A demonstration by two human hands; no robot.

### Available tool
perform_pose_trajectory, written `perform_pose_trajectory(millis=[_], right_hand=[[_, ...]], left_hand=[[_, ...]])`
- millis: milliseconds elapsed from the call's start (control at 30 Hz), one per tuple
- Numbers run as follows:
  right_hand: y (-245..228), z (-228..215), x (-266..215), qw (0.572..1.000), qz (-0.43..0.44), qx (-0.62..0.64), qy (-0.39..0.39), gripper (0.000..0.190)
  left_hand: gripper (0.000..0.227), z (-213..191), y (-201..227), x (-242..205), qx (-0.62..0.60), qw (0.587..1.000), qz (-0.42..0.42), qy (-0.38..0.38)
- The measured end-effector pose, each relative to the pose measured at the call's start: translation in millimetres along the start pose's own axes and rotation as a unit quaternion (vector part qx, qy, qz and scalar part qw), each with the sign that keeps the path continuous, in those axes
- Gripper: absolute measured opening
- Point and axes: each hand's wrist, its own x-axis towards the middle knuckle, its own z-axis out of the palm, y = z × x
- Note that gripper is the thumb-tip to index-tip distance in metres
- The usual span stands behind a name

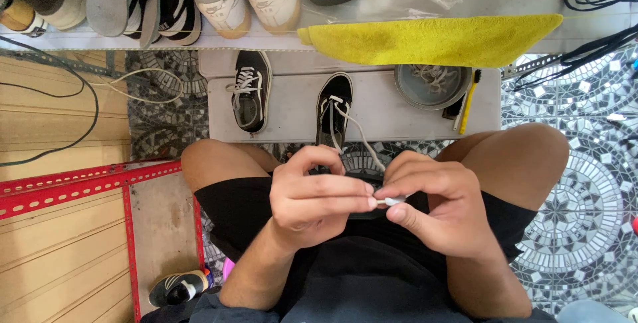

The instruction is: The person threads a white shoelace through the eyelets of a black sneaker, pulls the lace through the holes, and ties the laces. The person handles the shoe and laces by hand while seated.

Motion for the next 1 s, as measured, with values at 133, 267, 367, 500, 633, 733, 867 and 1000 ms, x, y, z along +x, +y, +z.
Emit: perform_pose_trajectory(millis=[133, 267, 367, 500, 633, 733, 867, 1000], right_hand=[[-2, -2, 1, 0.999, 0.043, 0.024, -0.013, 0.003], [-7, -2, 3, 0.991, 0.006, -0.132, 0.026, 0.005], [-9, 5, 5, 0.961, -0.077, -0.259, 0.053, 0.008], [11, 9, 4, 0.890, -0.241, -0.378, 0.079, 0.016], [12, 11, 4, 0.877, -0.260, -0.401, 0.052, 0.014], [16, 13, 2, 0.953, 0.044, -0.293, 0.057, 0.006], [55, -4, -14, 0.958, 0.284, -0.023, -0.025, 0.022], [75, -16, -19, 0.941, 0.299, 0.097, -0.124, 0.043]], left_hand=[[0.021, 0, 0, 3, 0.026, 0.999, 0.014, -0.013], [0.014, 1, 4, 12, 0.037, 0.998, -0.046, -0.005], [0.010, -2, 10, 12, -0.046, 0.984, -0.170, -0.032], [0.002, -6, -6, -13, -0.275, 0.868, -0.407, -0.075], [0.002, 0, -18, -34, -0.375, 0.792, -0.480, -0.042], [0.005, 0, -23, -27, -0.188, 0.906, -0.378, -0.029], [0.022, 0, -27, -31, 0.062, 0.982, -0.175, -0.036], [0.030, -4, -30, -41, 0.130, 0.988, -0.070, -0.046]])
